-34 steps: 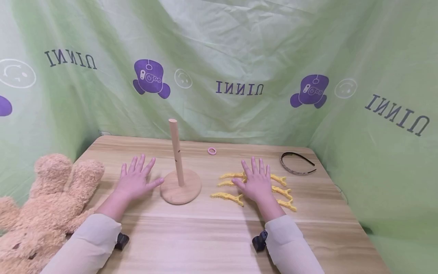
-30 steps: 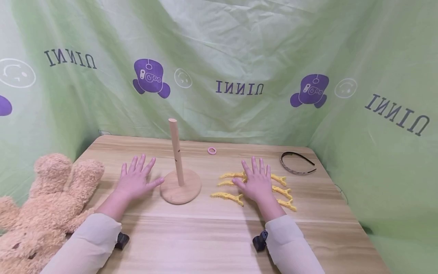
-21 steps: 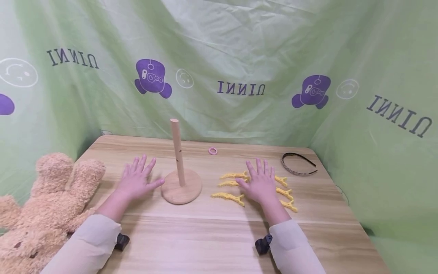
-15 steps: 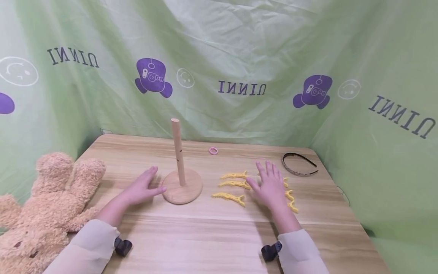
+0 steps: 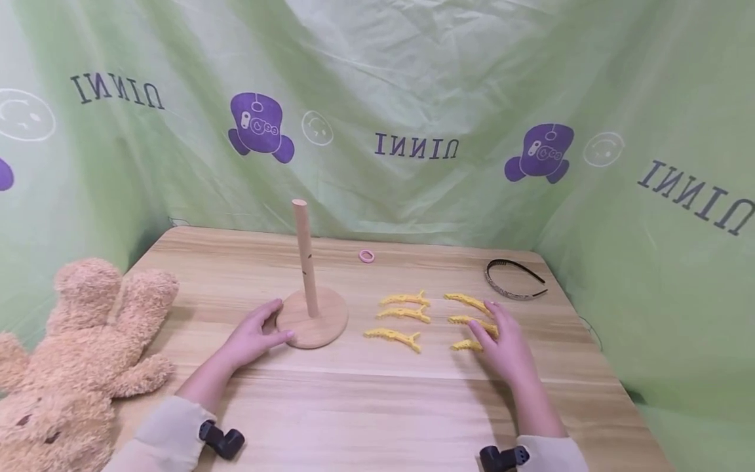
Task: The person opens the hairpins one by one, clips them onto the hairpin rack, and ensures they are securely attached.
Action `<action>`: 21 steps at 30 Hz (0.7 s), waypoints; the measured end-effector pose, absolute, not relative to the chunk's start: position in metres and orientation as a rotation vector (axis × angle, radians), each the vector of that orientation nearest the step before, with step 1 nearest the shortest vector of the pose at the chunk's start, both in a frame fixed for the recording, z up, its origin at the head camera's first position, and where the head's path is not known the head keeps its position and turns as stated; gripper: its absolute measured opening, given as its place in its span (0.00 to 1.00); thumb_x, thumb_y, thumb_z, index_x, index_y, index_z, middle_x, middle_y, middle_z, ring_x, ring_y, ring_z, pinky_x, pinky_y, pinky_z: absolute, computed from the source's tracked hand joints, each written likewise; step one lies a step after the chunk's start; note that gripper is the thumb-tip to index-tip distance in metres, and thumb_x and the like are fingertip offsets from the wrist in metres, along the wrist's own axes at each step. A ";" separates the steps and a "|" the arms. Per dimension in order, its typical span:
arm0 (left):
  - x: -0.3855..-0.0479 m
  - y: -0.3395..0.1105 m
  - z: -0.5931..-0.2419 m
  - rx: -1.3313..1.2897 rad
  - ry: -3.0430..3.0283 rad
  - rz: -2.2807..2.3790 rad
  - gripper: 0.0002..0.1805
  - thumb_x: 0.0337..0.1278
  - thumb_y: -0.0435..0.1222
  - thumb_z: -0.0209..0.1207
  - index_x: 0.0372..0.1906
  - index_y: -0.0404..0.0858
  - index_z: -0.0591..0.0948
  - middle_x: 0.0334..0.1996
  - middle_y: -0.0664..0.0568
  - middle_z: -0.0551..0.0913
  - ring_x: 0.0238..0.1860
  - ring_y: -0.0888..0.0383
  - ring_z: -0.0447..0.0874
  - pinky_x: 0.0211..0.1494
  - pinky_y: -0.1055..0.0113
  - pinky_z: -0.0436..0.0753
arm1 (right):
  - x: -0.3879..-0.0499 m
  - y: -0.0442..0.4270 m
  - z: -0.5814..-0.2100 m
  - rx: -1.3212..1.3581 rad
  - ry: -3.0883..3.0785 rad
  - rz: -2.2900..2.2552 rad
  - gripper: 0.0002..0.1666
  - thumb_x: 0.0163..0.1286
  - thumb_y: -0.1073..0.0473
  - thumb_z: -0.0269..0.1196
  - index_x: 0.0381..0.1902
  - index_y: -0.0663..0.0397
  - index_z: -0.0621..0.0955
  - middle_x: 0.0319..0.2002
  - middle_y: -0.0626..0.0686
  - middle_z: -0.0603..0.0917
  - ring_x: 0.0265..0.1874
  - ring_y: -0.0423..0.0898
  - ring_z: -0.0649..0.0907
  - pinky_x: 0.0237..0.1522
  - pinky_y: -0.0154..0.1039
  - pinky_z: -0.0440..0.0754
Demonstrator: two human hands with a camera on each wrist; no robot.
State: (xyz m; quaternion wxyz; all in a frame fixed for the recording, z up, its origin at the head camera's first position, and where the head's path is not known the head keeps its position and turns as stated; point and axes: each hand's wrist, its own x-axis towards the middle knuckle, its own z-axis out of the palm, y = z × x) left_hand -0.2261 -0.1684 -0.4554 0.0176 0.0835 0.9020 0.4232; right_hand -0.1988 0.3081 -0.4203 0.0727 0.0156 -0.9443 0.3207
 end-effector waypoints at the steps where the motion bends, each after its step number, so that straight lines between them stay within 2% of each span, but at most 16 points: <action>1: -0.226 -0.168 -0.457 0.249 2.809 1.315 0.49 0.53 0.50 0.68 0.73 0.28 0.60 0.73 0.33 0.60 0.75 0.35 0.54 0.78 0.42 0.54 | -0.197 0.312 -0.422 0.030 -2.838 0.981 0.44 0.74 0.38 0.51 0.76 0.58 0.57 0.74 0.72 0.55 0.70 0.74 0.57 0.65 0.76 0.55; 7: -0.224 -0.163 -0.459 0.274 2.915 1.296 0.48 0.47 0.51 0.70 0.68 0.27 0.67 0.68 0.29 0.67 0.70 0.31 0.61 0.73 0.38 0.61 | -0.188 0.334 -0.430 -0.023 -2.870 1.035 0.44 0.73 0.39 0.55 0.75 0.59 0.58 0.74 0.71 0.56 0.69 0.75 0.58 0.63 0.77 0.56; 12: -0.224 -0.163 -0.459 0.259 2.921 1.277 0.48 0.47 0.50 0.70 0.69 0.28 0.67 0.68 0.31 0.68 0.70 0.32 0.61 0.74 0.39 0.61 | -0.182 0.350 -0.434 -0.116 -2.977 1.032 0.47 0.69 0.37 0.59 0.73 0.61 0.59 0.70 0.76 0.58 0.66 0.77 0.62 0.61 0.76 0.60; 17: -0.227 -0.164 -0.460 0.235 2.896 1.239 0.47 0.50 0.49 0.70 0.70 0.29 0.66 0.70 0.32 0.66 0.72 0.34 0.59 0.76 0.41 0.59 | -0.179 0.360 -0.437 -0.087 -2.988 1.040 0.43 0.65 0.44 0.65 0.66 0.68 0.66 0.63 0.75 0.69 0.61 0.74 0.70 0.61 0.72 0.65; 21: -0.226 -0.164 -0.459 0.233 2.899 1.223 0.47 0.50 0.49 0.70 0.70 0.29 0.66 0.70 0.33 0.66 0.72 0.34 0.60 0.76 0.42 0.59 | -0.178 0.362 -0.441 -0.028 -2.959 1.034 0.39 0.62 0.49 0.69 0.62 0.68 0.70 0.58 0.72 0.76 0.58 0.71 0.74 0.60 0.69 0.68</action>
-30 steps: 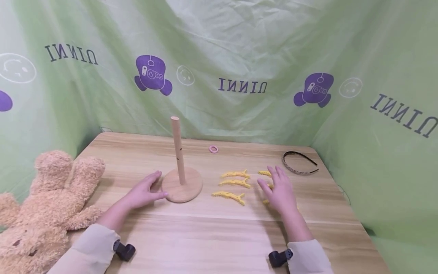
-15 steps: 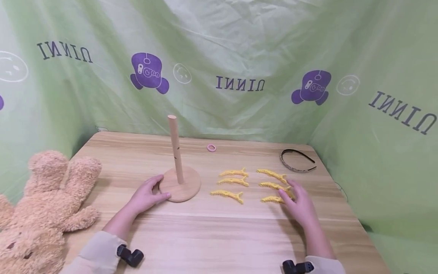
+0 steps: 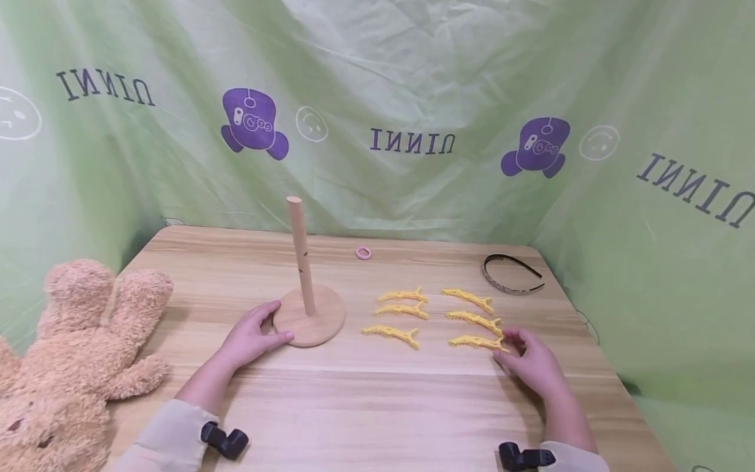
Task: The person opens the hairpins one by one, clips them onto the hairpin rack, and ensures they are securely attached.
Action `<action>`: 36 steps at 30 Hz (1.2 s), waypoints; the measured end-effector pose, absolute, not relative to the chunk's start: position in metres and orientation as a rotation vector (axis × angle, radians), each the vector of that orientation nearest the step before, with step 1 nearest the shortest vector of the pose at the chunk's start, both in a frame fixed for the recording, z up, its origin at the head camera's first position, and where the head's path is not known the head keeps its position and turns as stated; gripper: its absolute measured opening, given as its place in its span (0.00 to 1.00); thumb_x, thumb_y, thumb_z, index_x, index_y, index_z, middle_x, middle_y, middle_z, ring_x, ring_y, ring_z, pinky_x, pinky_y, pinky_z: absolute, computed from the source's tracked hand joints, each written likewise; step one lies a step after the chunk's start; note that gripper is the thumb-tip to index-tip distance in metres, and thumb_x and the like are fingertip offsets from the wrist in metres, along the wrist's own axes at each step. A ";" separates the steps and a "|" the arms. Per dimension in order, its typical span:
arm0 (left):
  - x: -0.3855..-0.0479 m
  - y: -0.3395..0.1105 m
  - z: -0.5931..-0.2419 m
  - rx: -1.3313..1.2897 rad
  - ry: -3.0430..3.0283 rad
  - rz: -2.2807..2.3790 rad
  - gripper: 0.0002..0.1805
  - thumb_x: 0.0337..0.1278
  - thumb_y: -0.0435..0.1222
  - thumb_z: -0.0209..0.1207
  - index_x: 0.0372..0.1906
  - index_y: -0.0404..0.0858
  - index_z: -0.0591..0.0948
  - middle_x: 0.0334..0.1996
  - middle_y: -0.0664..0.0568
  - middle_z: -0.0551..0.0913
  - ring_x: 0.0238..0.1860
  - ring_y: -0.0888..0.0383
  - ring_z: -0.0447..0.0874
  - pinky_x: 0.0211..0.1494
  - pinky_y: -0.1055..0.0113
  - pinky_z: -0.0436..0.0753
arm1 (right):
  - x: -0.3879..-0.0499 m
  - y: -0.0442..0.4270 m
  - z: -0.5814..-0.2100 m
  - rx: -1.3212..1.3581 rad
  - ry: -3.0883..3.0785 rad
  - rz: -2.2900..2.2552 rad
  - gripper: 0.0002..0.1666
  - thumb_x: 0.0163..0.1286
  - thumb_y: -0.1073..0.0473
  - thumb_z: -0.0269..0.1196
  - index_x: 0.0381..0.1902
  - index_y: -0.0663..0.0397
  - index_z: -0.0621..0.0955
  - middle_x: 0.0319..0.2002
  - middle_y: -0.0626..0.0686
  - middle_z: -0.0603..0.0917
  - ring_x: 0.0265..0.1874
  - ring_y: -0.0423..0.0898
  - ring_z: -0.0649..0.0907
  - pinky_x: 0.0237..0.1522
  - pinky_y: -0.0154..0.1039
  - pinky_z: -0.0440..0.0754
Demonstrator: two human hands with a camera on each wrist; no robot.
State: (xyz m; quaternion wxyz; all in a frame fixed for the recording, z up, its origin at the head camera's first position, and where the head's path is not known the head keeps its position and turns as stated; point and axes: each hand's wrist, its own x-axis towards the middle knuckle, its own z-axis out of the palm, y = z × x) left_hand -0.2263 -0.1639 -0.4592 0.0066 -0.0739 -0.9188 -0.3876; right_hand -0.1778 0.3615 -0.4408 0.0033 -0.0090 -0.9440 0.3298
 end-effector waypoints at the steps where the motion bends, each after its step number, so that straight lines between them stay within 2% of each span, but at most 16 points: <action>1: -0.226 -0.164 -0.459 -0.227 -2.873 -1.217 0.47 0.50 0.49 0.70 0.70 0.29 0.66 0.70 0.33 0.66 0.72 0.34 0.59 0.76 0.42 0.59 | -0.178 0.362 -0.441 -0.014 -2.956 1.027 0.38 0.61 0.50 0.70 0.61 0.68 0.71 0.57 0.72 0.76 0.57 0.70 0.75 0.59 0.68 0.69; 6: -0.227 -0.163 -0.459 -0.222 -2.871 -1.218 0.46 0.50 0.49 0.70 0.70 0.29 0.66 0.70 0.33 0.66 0.73 0.35 0.59 0.76 0.42 0.59 | -0.180 0.363 -0.444 -0.001 -2.974 0.976 0.35 0.61 0.51 0.70 0.59 0.68 0.74 0.57 0.72 0.77 0.56 0.70 0.76 0.57 0.65 0.72; 11: -0.225 -0.164 -0.460 -0.213 -2.862 -1.225 0.46 0.50 0.48 0.70 0.70 0.28 0.66 0.70 0.34 0.66 0.73 0.35 0.59 0.77 0.42 0.59 | -0.181 0.362 -0.443 0.008 -3.019 0.978 0.38 0.60 0.48 0.70 0.61 0.66 0.75 0.61 0.74 0.74 0.60 0.73 0.71 0.60 0.69 0.67; 16: -0.225 -0.163 -0.460 -0.217 -2.861 -1.217 0.46 0.50 0.48 0.70 0.70 0.29 0.66 0.70 0.34 0.67 0.73 0.35 0.60 0.76 0.42 0.59 | -0.181 0.359 -0.440 0.045 -3.017 0.966 0.36 0.61 0.50 0.70 0.59 0.69 0.75 0.57 0.74 0.76 0.58 0.71 0.74 0.58 0.67 0.71; 20: -0.225 -0.163 -0.459 -0.222 -2.858 -1.216 0.46 0.49 0.48 0.70 0.69 0.28 0.67 0.70 0.34 0.67 0.72 0.35 0.60 0.76 0.43 0.59 | -0.181 0.351 -0.433 0.049 -3.023 0.997 0.38 0.63 0.49 0.68 0.61 0.70 0.73 0.59 0.74 0.76 0.58 0.71 0.75 0.59 0.67 0.71; 25: -0.225 -0.163 -0.458 -0.211 -2.859 -1.219 0.46 0.49 0.47 0.70 0.69 0.28 0.67 0.70 0.34 0.67 0.72 0.35 0.60 0.77 0.43 0.59 | -0.185 0.326 -0.421 0.127 -2.982 1.025 0.34 0.67 0.51 0.65 0.61 0.69 0.72 0.57 0.71 0.78 0.56 0.68 0.78 0.60 0.64 0.75; 31: -0.226 -0.163 -0.459 -0.219 -2.845 -1.211 0.45 0.49 0.47 0.71 0.69 0.27 0.67 0.69 0.34 0.68 0.72 0.35 0.61 0.76 0.43 0.60 | -0.202 0.282 -0.409 0.303 -2.878 1.044 0.28 0.67 0.54 0.65 0.59 0.65 0.76 0.52 0.67 0.82 0.54 0.66 0.81 0.56 0.60 0.80; 36: -0.227 -0.163 -0.461 -0.226 -2.840 -1.213 0.45 0.49 0.47 0.71 0.68 0.28 0.68 0.69 0.34 0.68 0.72 0.35 0.61 0.76 0.43 0.60 | -0.218 0.249 -0.401 0.419 -2.861 0.966 0.27 0.66 0.50 0.66 0.57 0.61 0.80 0.51 0.62 0.85 0.53 0.63 0.83 0.54 0.59 0.82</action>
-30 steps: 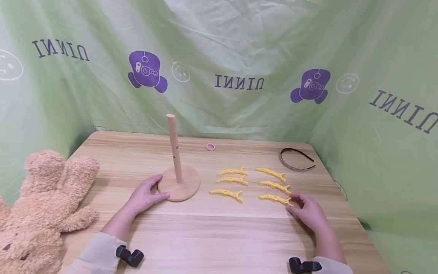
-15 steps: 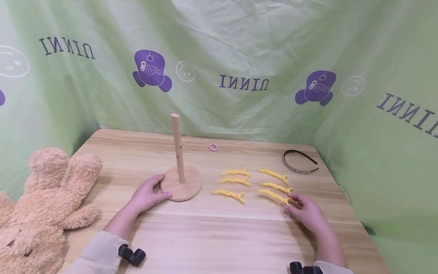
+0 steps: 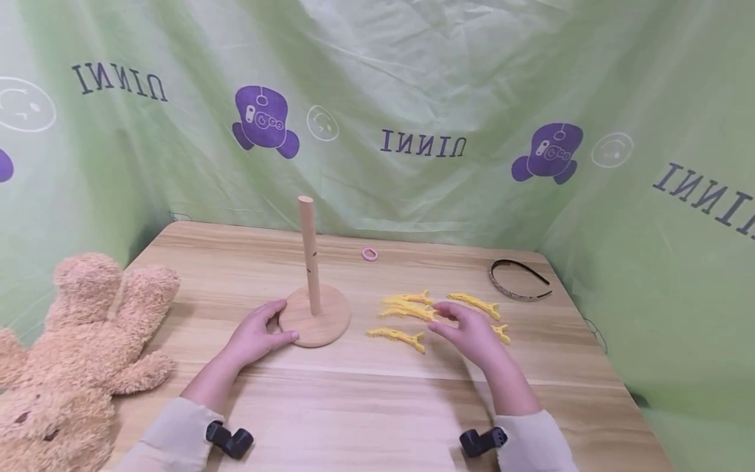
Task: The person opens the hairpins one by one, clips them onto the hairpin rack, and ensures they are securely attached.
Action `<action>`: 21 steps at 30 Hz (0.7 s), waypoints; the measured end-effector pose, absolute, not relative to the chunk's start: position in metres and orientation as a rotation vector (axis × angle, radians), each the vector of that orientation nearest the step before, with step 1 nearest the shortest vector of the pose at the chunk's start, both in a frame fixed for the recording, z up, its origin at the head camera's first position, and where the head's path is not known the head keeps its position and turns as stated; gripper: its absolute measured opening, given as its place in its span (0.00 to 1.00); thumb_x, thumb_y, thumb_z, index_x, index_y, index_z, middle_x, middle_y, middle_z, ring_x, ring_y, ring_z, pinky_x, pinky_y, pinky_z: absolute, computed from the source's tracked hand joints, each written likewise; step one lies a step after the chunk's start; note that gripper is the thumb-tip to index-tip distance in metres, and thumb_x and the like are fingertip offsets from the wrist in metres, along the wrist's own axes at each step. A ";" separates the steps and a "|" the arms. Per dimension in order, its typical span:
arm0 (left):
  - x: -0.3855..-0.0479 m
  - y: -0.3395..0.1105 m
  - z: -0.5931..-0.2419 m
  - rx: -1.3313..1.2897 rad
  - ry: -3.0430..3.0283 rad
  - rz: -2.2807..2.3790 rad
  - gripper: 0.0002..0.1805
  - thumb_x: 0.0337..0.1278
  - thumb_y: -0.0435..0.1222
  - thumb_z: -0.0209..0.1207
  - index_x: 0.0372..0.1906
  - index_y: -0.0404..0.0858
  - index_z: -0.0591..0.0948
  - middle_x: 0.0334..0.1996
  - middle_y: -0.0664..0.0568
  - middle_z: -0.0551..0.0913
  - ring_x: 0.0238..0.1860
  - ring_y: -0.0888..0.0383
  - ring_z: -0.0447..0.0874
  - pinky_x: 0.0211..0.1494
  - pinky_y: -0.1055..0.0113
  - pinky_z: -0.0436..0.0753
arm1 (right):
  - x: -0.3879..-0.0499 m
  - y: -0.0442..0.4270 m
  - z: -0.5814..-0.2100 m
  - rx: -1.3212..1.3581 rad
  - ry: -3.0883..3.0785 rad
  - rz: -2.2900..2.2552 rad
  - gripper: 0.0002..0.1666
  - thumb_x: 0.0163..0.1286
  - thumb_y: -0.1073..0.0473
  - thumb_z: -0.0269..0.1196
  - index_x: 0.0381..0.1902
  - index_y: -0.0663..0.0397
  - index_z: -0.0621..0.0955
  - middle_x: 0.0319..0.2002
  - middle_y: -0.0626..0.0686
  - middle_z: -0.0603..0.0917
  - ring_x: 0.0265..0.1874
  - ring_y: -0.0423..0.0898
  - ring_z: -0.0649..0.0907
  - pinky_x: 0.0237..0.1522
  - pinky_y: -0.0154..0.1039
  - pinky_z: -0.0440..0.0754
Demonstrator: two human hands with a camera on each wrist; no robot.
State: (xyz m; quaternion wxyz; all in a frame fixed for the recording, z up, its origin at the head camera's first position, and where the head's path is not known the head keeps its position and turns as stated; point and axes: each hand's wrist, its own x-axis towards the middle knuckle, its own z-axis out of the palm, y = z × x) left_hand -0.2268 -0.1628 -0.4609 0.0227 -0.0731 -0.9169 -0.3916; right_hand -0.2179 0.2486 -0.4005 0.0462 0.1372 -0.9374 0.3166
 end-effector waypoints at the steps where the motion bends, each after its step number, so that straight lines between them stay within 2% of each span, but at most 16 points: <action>1: -0.227 -0.163 -0.461 -0.227 -2.839 -1.213 0.45 0.49 0.47 0.71 0.68 0.28 0.68 0.69 0.34 0.68 0.72 0.35 0.61 0.76 0.43 0.60 | -0.222 0.242 -0.399 0.439 -2.866 0.955 0.26 0.66 0.50 0.67 0.56 0.60 0.80 0.52 0.62 0.85 0.53 0.63 0.83 0.54 0.58 0.82; 5: -0.226 -0.162 -0.461 -0.225 -2.836 -1.215 0.45 0.48 0.48 0.71 0.68 0.28 0.68 0.69 0.34 0.68 0.72 0.35 0.62 0.76 0.43 0.60 | -0.235 0.213 -0.396 0.525 -2.888 0.917 0.24 0.66 0.51 0.66 0.55 0.59 0.82 0.52 0.60 0.86 0.52 0.60 0.84 0.55 0.57 0.82; 11: -0.226 -0.163 -0.461 -0.217 -2.838 -1.215 0.46 0.48 0.48 0.71 0.69 0.29 0.68 0.69 0.35 0.68 0.72 0.36 0.62 0.76 0.43 0.61 | -0.253 0.169 -0.394 0.646 -2.883 0.903 0.19 0.65 0.54 0.67 0.51 0.59 0.85 0.47 0.58 0.88 0.50 0.55 0.86 0.54 0.52 0.84; 21: -0.226 -0.162 -0.462 -0.229 -2.820 -1.195 0.46 0.46 0.48 0.72 0.68 0.28 0.69 0.68 0.33 0.70 0.70 0.35 0.64 0.75 0.42 0.62 | -0.277 0.116 -0.397 0.713 -2.947 0.927 0.17 0.65 0.54 0.67 0.48 0.56 0.86 0.43 0.54 0.89 0.44 0.47 0.86 0.50 0.46 0.85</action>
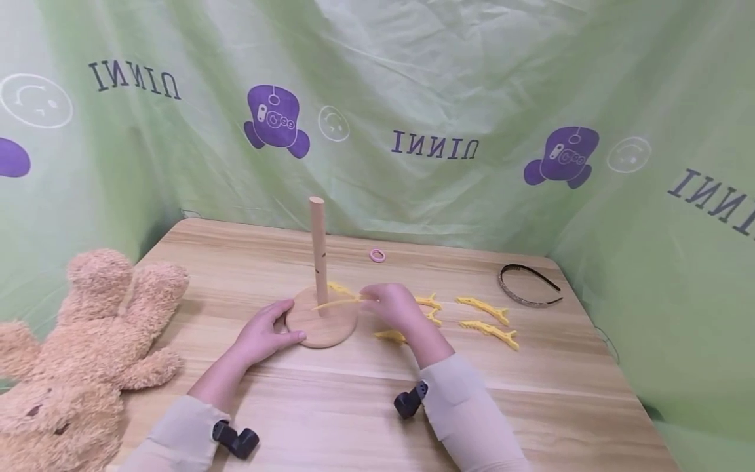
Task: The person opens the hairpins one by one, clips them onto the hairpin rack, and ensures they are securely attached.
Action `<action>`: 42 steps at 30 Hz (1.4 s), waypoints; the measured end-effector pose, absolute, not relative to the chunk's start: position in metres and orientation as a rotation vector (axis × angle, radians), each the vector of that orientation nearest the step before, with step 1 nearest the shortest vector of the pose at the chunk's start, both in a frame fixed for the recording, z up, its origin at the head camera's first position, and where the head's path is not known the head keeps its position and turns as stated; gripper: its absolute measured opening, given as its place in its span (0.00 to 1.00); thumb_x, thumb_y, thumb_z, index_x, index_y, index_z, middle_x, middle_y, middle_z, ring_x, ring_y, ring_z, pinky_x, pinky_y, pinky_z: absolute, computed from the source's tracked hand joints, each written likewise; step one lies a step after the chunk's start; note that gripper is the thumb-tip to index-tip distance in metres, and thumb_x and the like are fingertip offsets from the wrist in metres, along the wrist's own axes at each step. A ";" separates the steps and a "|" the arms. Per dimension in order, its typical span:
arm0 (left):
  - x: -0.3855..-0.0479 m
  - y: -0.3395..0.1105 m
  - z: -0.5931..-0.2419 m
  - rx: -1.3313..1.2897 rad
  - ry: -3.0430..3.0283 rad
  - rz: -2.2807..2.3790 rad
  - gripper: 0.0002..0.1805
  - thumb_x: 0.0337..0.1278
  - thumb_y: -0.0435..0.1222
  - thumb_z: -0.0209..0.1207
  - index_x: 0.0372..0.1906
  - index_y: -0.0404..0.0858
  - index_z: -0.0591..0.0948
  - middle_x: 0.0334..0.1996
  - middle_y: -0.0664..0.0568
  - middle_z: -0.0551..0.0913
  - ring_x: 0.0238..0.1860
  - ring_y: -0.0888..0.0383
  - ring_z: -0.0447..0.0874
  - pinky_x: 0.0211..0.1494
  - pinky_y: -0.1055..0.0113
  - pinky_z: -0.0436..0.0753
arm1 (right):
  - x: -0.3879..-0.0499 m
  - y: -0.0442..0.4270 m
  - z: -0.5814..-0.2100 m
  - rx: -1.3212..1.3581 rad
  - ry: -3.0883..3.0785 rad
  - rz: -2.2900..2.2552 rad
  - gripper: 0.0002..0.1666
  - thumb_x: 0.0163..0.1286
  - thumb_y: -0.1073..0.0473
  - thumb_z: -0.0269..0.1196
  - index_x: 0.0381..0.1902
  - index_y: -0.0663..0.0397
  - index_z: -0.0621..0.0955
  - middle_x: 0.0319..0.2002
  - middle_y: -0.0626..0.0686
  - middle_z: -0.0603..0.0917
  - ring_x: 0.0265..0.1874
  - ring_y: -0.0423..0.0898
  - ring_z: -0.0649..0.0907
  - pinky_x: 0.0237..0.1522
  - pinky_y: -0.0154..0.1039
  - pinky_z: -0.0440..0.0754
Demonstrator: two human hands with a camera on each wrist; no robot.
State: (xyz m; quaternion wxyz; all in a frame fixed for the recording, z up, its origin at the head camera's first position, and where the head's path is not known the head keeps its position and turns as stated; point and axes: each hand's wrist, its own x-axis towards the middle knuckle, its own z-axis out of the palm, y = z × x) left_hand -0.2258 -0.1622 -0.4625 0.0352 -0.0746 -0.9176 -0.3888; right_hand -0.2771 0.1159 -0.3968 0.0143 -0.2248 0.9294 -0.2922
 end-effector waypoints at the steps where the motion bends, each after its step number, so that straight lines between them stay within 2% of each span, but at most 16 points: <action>1: -0.226 -0.162 -0.462 -0.225 -2.823 -1.199 0.46 0.46 0.48 0.72 0.68 0.28 0.69 0.68 0.34 0.70 0.71 0.35 0.64 0.75 0.42 0.62 | -0.278 0.113 -0.397 -0.715 2.892 -0.904 0.16 0.65 0.54 0.67 0.48 0.56 0.86 0.43 0.53 0.89 0.43 0.47 0.86 0.49 0.46 0.85; 10: -0.226 -0.162 -0.462 -0.231 -2.818 -1.196 0.46 0.46 0.48 0.72 0.67 0.28 0.69 0.68 0.34 0.70 0.70 0.35 0.64 0.75 0.42 0.62 | -0.282 0.094 -0.396 -0.762 2.868 -0.858 0.15 0.65 0.56 0.67 0.48 0.55 0.86 0.42 0.53 0.89 0.44 0.47 0.86 0.52 0.47 0.84; 32: -0.225 -0.162 -0.460 -0.218 -2.822 -1.210 0.46 0.46 0.48 0.72 0.68 0.29 0.69 0.68 0.35 0.70 0.71 0.35 0.63 0.75 0.42 0.61 | -0.276 0.095 -0.396 -0.734 2.802 -0.899 0.21 0.66 0.52 0.67 0.55 0.54 0.83 0.54 0.55 0.85 0.58 0.54 0.82 0.62 0.52 0.79; 42: -0.225 -0.162 -0.460 -0.211 -2.830 -1.211 0.46 0.47 0.48 0.72 0.68 0.29 0.68 0.69 0.35 0.69 0.72 0.35 0.62 0.76 0.43 0.61 | -0.274 0.101 -0.398 -0.772 2.764 -1.001 0.32 0.64 0.52 0.68 0.64 0.54 0.76 0.61 0.57 0.81 0.64 0.56 0.77 0.68 0.54 0.73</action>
